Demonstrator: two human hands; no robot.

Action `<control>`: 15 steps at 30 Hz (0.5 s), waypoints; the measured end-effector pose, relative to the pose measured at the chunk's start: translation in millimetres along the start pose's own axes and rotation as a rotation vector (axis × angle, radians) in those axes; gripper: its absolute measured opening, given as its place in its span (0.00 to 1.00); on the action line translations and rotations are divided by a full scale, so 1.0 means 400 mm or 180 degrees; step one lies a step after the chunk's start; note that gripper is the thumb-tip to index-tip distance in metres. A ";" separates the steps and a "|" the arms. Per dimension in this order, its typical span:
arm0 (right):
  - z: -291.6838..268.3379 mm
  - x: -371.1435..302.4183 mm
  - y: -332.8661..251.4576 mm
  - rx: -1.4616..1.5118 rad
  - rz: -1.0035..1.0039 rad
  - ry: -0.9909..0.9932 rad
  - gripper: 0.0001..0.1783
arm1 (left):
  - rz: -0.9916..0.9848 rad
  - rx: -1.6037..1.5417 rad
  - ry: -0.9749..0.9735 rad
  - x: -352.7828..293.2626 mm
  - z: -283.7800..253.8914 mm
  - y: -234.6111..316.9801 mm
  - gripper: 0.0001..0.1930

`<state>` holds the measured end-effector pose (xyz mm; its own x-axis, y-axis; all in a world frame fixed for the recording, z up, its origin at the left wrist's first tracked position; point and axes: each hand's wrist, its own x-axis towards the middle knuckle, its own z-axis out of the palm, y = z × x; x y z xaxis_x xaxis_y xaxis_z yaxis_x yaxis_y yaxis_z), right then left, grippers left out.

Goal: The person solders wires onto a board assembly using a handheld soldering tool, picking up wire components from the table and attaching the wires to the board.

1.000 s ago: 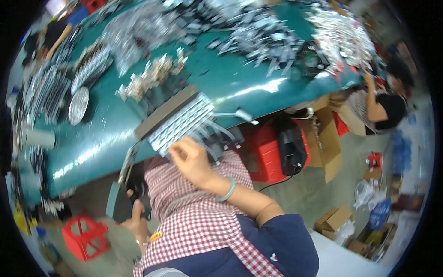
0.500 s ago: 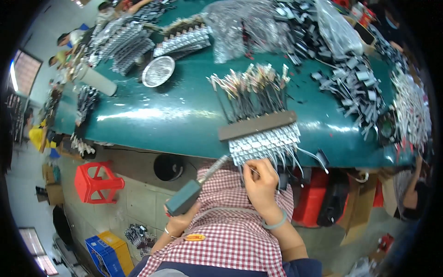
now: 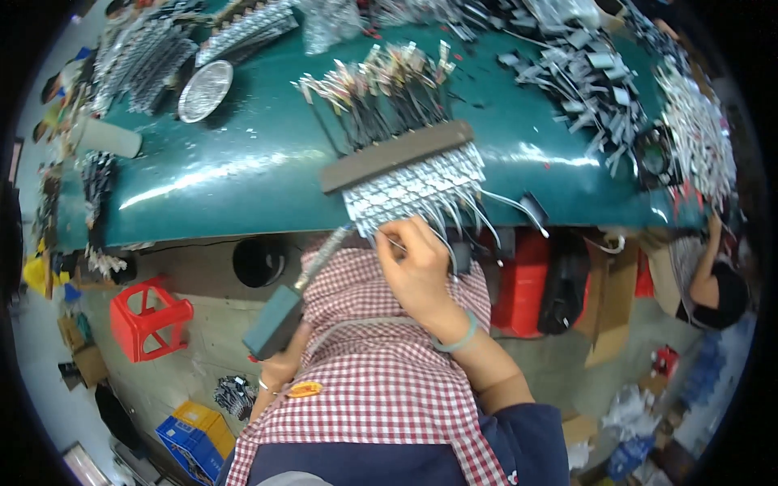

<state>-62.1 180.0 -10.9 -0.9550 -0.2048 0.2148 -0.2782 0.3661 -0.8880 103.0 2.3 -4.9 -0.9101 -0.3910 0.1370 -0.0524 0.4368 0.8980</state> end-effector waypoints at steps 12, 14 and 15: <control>0.008 -0.014 0.035 -0.0152 -0.0163 0.0164 0.05 | -0.0099 0.0190 -0.0237 -0.021 0.002 -0.029 0.12; 0.007 -0.014 0.034 -0.0156 -0.0175 0.0167 0.05 | -0.0064 0.0242 -0.0298 -0.014 0.004 -0.022 0.12; 0.006 -0.014 0.033 -0.0173 -0.0181 0.0151 0.05 | 0.0057 0.0269 -0.0297 -0.006 0.006 -0.010 0.11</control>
<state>-60.3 183.9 -24.6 -0.9409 -0.1838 0.2845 -0.3362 0.4041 -0.8507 104.3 3.4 -10.0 -0.9453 -0.3073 0.1097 -0.0668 0.5114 0.8567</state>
